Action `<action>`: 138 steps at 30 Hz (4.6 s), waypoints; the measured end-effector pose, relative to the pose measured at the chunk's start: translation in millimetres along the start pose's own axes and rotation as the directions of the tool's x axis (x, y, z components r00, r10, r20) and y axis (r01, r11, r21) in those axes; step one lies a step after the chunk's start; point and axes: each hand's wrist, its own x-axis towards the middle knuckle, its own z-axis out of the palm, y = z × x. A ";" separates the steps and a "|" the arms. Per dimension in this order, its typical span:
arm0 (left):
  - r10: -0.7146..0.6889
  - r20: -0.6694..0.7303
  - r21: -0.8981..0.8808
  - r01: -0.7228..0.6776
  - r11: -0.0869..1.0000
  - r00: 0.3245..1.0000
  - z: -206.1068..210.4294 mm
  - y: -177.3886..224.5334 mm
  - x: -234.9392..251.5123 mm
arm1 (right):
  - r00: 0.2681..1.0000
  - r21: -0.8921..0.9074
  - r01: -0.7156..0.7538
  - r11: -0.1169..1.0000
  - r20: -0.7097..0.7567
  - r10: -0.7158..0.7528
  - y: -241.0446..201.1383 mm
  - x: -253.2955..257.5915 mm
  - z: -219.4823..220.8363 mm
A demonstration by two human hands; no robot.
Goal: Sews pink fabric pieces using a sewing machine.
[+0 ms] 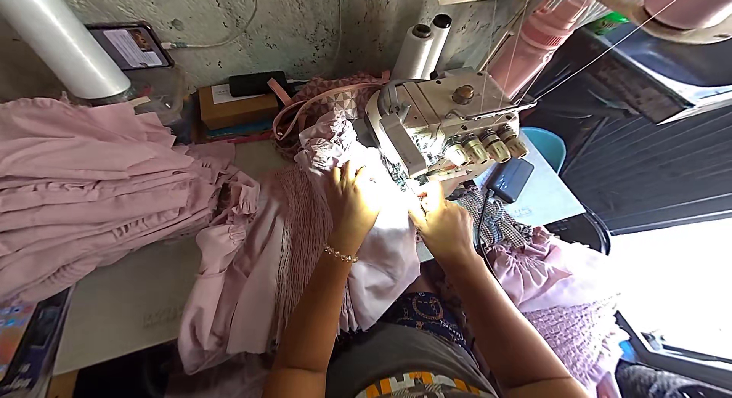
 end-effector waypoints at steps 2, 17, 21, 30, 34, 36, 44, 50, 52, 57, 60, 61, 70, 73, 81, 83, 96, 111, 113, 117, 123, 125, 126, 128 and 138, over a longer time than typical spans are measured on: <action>0.003 0.005 0.004 -0.003 1.000 1.000 0.8 -0.8 0.2 | 1.000 -0.002 0.014 1.000 0.002 -0.014 1.4 -0.2 -0.2; -0.015 0.023 -0.006 0.015 1.000 1.000 2.5 -2.1 0.7 | 1.000 0.029 -0.007 1.000 0.019 0.006 0.9 1.7 -0.9; -0.011 0.014 -0.003 0.011 1.000 1.000 3.0 -2.0 0.6 | 0.999 0.029 -0.016 0.999 0.035 0.015 -0.4 1.8 -2.9; -0.002 0.016 0.011 0.002 1.000 1.000 1.6 -1.1 1.0 | 1.000 0.013 -0.003 1.000 0.020 0.003 -0.5 2.3 -2.4; -0.006 0.020 0.010 0.006 1.000 1.000 2.0 -1.9 0.7 | 0.999 0.008 -0.023 1.000 0.044 0.022 -2.4 1.3 -4.3; -0.004 0.018 -0.003 0.004 1.000 1.000 1.5 -2.2 0.6 | 0.999 -0.010 -0.031 0.999 0.043 0.032 -5.2 0.2 -4.6; -0.007 0.025 0.010 0.007 1.000 1.000 1.4 -1.7 1.0 | 1.000 -0.037 0.024 0.999 0.009 -0.024 -0.1 -0.4 -0.8; -0.040 0.031 -0.172 0.045 0.984 0.999 -7.6 -3.3 0.7 | 0.962 0.002 0.248 0.969 -0.118 -0.246 9.6 -7.8 1.8; -0.055 0.071 -0.267 0.072 0.961 0.996 -13.3 -3.4 3.1 | 0.942 0.006 0.311 0.950 -0.135 -0.308 7.8 -8.4 1.8; -0.060 0.119 -0.332 0.097 0.938 0.991 -20.2 -5.5 5.2 | 0.909 0.004 0.382 0.924 -0.181 -0.375 6.5 -5.0 6.7; -0.070 0.147 -0.360 0.120 0.925 0.987 -22.9 -5.2 6.8 | 0.902 -0.001 0.394 0.919 -0.189 -0.387 8.1 -4.1 8.3; -0.072 0.152 -0.363 0.123 0.924 0.986 -23.1 -4.8 7.3 | 0.901 -0.002 0.397 0.918 -0.191 -0.390 8.8 -3.9 8.8; -0.084 0.101 -0.300 0.111 0.948 0.991 -17.2 -2.7 5.8 | 0.912 0.002 0.364 0.931 -0.206 -0.356 13.9 -5.3 10.1; -0.054 0.027 -0.201 0.058 0.978 0.998 -7.9 -2.9 2.0 | 0.944 -0.025 0.277 0.960 -0.178 -0.277 15.5 -7.6 6.2; -0.041 0.007 -0.029 0.041 0.999 0.999 2.3 1.1 -0.7 | 0.996 -0.065 0.068 0.996 -0.049 -0.071 6.2 -2.8 3.6; -0.042 0.004 -0.033 0.042 0.999 0.999 2.8 0.9 -1.0 | 0.997 -0.069 0.057 0.996 -0.040 -0.060 4.5 -2.1 3.0; -0.035 -0.017 -0.034 0.034 0.999 0.999 5.1 0.4 -1.4 | 0.996 -0.074 0.054 0.996 -0.060 -0.059 1.4 -1.5 2.9; -0.026 -0.016 -0.038 0.025 0.999 1.000 6.1 -0.7 -1.2 | 0.997 -0.066 0.052 0.996 -0.050 -0.056 2.3 0.2 1.6; -0.032 -0.017 -0.039 0.032 0.999 0.999 5.7 0.2 -1.3 | 0.997 -0.066 0.052 0.996 -0.053 -0.055 2.2 0.2 2.2; -0.033 -0.024 -0.031 0.032 0.999 0.999 7.2 -0.6 -1.3 | 0.994 -0.073 0.063 0.995 -0.086 -0.069 2.9 0.8 4.4; -0.029 -0.015 -0.042 0.029 0.999 0.999 6.0 -0.5 -1.3 | 0.996 -0.083 0.063 0.995 -0.054 -0.067 -0.2 4.0 0.7; -0.035 -0.011 -0.035 0.035 0.999 0.999 5.3 -0.1 -1.6 | 0.999 -0.086 0.050 0.995 -0.017 -0.052 -1.7 4.9 -1.4; -0.036 -0.015 -0.030 0.035 0.999 0.999 5.4 -0.1 -1.8 | 0.999 -0.087 0.048 0.995 -0.007 -0.049 -2.3 5.0 -2.3; -0.036 -0.026 -0.022 0.036 0.999 0.999 4.9 0.7 -1.8 | 0.999 -0.086 0.047 0.995 -0.013 -0.049 -3.1 4.9 -3.2; -0.050 -0.013 -0.018 0.050 0.999 0.999 5.9 -0.2 -1.3 | 0.995 -0.003 0.094 0.996 -0.028 -0.095 5.4 -2.6 -8.6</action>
